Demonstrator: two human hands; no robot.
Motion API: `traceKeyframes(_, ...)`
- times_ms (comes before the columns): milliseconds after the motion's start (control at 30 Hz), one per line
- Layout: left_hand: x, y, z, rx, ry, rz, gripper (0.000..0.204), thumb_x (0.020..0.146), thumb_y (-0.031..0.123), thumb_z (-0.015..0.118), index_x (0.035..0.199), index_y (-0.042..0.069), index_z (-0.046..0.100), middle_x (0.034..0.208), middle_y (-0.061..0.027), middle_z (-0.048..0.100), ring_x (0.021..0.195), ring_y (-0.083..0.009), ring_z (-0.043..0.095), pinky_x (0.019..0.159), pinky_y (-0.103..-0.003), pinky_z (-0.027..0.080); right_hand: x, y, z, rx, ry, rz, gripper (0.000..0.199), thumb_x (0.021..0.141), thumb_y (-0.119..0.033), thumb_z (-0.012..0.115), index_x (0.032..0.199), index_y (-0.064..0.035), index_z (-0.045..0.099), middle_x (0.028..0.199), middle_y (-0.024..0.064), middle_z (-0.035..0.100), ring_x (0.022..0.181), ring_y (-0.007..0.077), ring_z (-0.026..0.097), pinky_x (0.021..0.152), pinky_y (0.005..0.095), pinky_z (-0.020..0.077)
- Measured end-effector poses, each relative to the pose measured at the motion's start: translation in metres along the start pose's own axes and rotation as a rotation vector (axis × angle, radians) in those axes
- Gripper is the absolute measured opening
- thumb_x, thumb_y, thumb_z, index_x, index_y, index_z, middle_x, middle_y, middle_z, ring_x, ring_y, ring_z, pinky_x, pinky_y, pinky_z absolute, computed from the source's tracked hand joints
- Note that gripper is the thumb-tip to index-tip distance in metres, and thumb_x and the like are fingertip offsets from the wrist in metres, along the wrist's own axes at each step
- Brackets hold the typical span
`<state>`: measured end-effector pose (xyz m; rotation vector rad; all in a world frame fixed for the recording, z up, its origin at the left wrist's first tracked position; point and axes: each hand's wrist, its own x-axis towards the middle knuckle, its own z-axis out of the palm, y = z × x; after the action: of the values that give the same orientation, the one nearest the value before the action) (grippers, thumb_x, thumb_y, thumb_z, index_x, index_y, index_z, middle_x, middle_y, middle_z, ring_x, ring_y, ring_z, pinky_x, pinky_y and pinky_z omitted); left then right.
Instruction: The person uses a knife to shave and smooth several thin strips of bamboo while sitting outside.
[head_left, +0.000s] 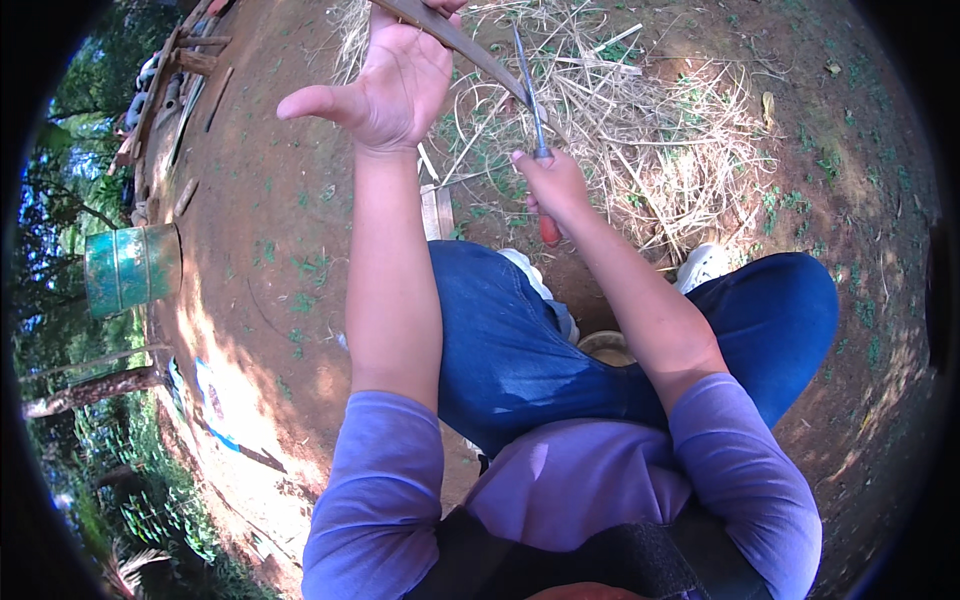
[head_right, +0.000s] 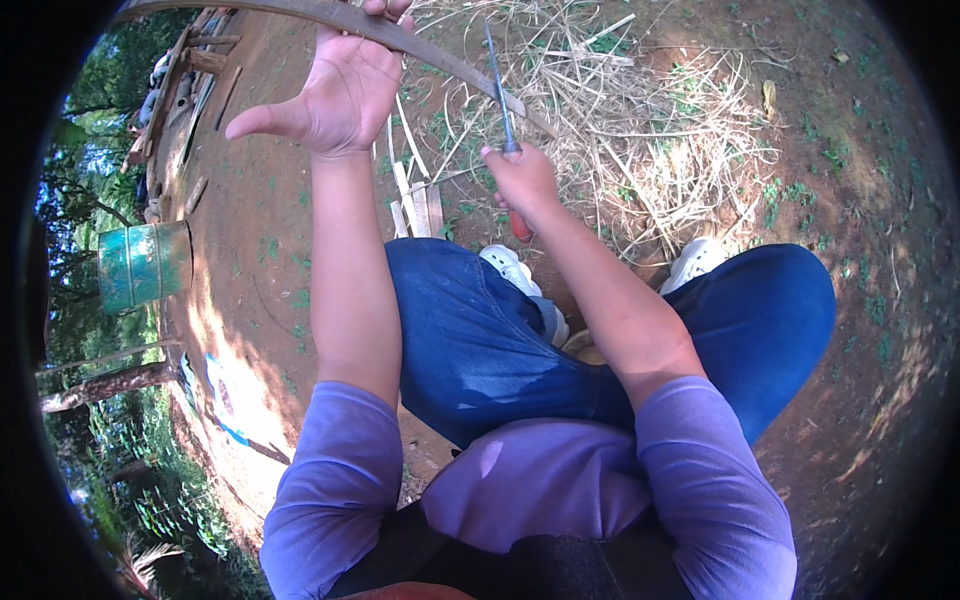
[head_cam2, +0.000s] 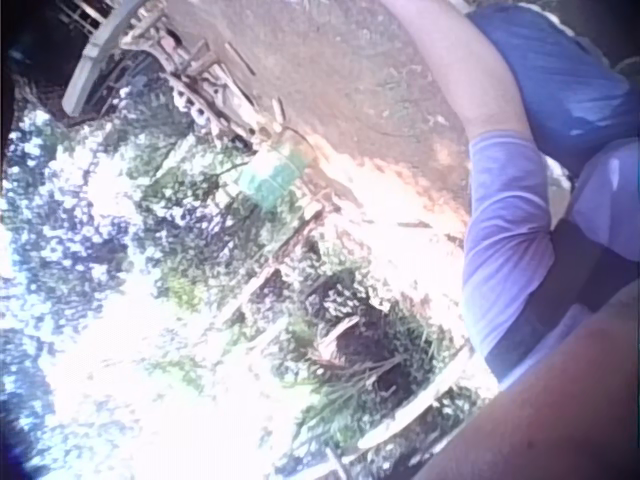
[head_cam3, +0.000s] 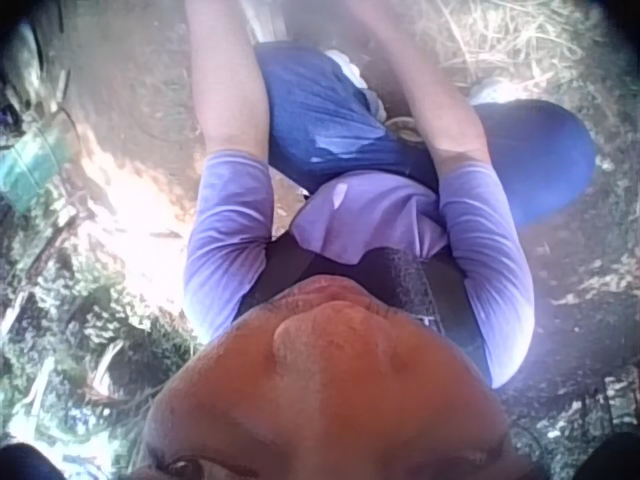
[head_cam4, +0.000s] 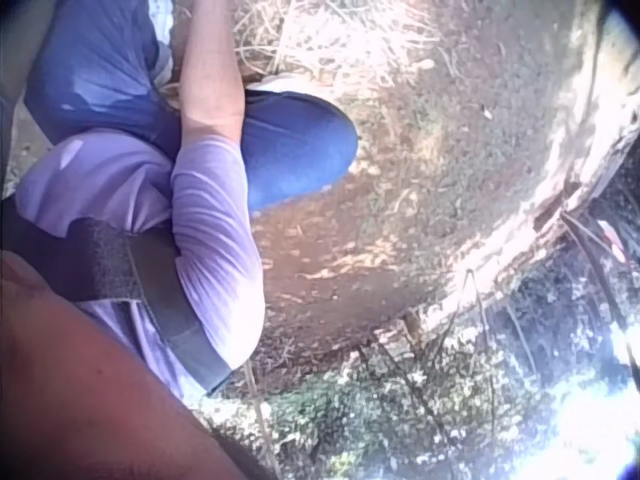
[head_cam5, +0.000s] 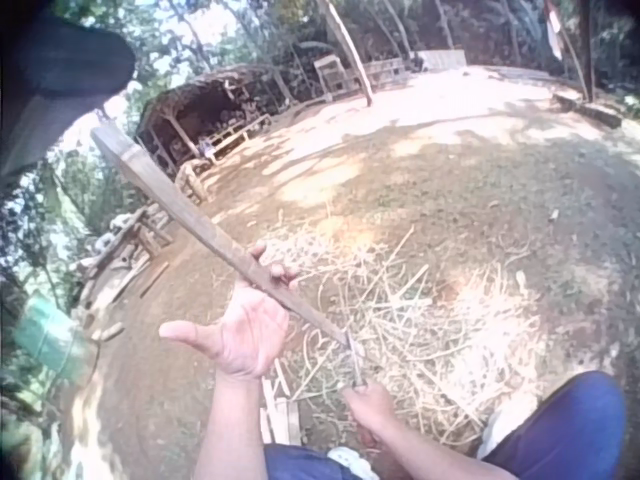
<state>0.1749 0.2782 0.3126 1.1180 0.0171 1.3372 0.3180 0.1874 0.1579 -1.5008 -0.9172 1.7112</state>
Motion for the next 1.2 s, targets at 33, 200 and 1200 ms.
traceKeyframes(33, -0.001, 0.001, -0.001, -0.021, -0.013, -0.012, 0.154, 0.044, 0.109, 0.047, 0.149, -0.002, 0.035, 0.134, -0.0151, 0.053, 0.131, -0.0305, 0.047, 0.117, -0.042, 0.032, 0.001, 0.001, 0.001, 0.009, 0.0, 0.001, 0.036, 0.095, -0.035, 0.071, 0.081, -0.009, 0.05, 0.068, 0.0044, 0.06, 0.055, 0.0148, 0.064, 0.049, 0.0308, 0.0551)
traceKeyframes(200, -0.001, 0.007, 0.017, -0.221, 0.009, -0.124, 0.164, 0.041, 0.111, 0.044, 0.159, -0.001, 0.021, 0.161, -0.0227, 0.028, 0.15, -0.0333, 0.028, 0.126, -0.047, 0.016, 0.002, 0.003, 0.005, 0.053, 0.032, 0.013, 0.035, 0.095, -0.034, 0.071, 0.083, -0.0083, 0.05, 0.068, 0.0043, 0.06, 0.054, 0.0147, 0.064, 0.048, 0.0305, 0.0541)
traceKeyframes(1200, 0.01, 0.007, 0.004, 0.683, 0.829, 0.087, 0.037, 0.11, 0.042, 0.043, 0.086, 0.013, 0.04, 0.071, 0.0005, 0.037, 0.068, -0.0171, 0.041, 0.074, -0.043, 0.043, 0.051, 0.12, -0.029, -0.155, 0.035, 0.331, 0.034, 0.092, -0.033, 0.071, 0.091, 0.0, 0.067, 0.068, 0.0108, 0.067, 0.055, 0.0222, 0.065, 0.055, 0.0388, 0.0539)
